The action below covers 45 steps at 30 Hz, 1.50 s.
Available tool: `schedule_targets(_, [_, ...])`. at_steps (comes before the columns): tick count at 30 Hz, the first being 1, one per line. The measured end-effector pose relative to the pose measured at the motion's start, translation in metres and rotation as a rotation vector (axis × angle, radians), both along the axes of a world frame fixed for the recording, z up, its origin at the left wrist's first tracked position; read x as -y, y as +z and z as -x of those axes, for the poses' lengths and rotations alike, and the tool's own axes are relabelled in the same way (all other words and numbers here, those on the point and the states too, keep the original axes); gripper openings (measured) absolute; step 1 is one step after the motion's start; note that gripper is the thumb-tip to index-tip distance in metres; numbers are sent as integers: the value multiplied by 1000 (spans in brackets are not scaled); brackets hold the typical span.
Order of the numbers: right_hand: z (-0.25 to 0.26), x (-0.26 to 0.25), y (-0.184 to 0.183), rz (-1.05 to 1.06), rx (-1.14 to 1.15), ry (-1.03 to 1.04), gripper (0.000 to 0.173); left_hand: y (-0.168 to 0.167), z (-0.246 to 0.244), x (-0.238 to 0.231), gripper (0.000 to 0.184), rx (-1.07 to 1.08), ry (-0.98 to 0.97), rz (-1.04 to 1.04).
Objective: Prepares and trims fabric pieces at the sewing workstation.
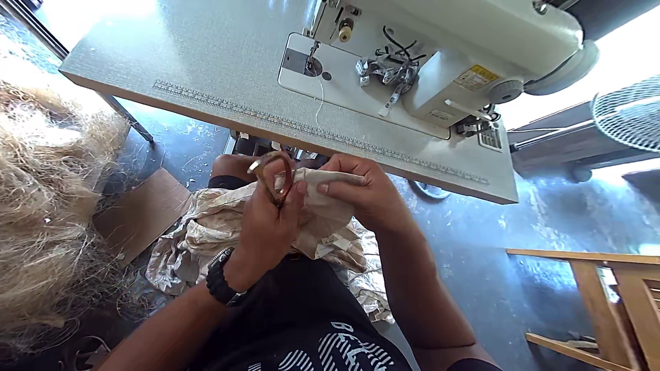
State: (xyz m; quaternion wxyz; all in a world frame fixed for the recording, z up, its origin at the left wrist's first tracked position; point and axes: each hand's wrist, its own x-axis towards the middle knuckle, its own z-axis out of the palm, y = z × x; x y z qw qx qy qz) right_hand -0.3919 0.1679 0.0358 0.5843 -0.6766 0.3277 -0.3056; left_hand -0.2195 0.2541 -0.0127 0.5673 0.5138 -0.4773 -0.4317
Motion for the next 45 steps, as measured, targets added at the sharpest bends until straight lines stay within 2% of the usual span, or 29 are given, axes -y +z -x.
schedule_targets(2, [1, 1, -1, 19, 21, 12, 2, 4, -5, 3, 18, -8, -61, -57])
schedule_targets(5, [2, 0, -3, 46, 28, 14, 3, 6, -17, 5, 16, 53, -136, -68])
schedule_targets(8, [6, 0, -5, 29, 33, 52, 2, 10, -33, 10, 11, -18, -290, -53])
schedule_targets(13, [5, 0, -5, -177, 194, 89, 5, 19, -55, 24, 7, -203, -560, -32])
schedule_targets(18, [3, 0, -3, -377, 285, 129, 1, 23, -63, 33, 5, -251, -652, 2])
schedule_targets(21, [4, 1, 3, -393, 236, 176, 1, 23, -65, 36, 4, -205, -650, 16])
schedule_targets(27, [4, 4, 6, -292, 208, 232, 2, 27, -65, 34, 4, -164, -604, 8])
schedule_targets(33, [5, 6, 6, -190, 253, 186, 3, 32, -56, 30, 8, -148, -541, 17])
schedule_targets(40, [6, 5, 16, 124, 114, 84, 4, 39, -50, 30, 8, -114, -488, 6])
schedule_targets(45, [6, 4, 16, 112, 125, 120, 6, 48, -55, 31, 8, -40, -437, 4])
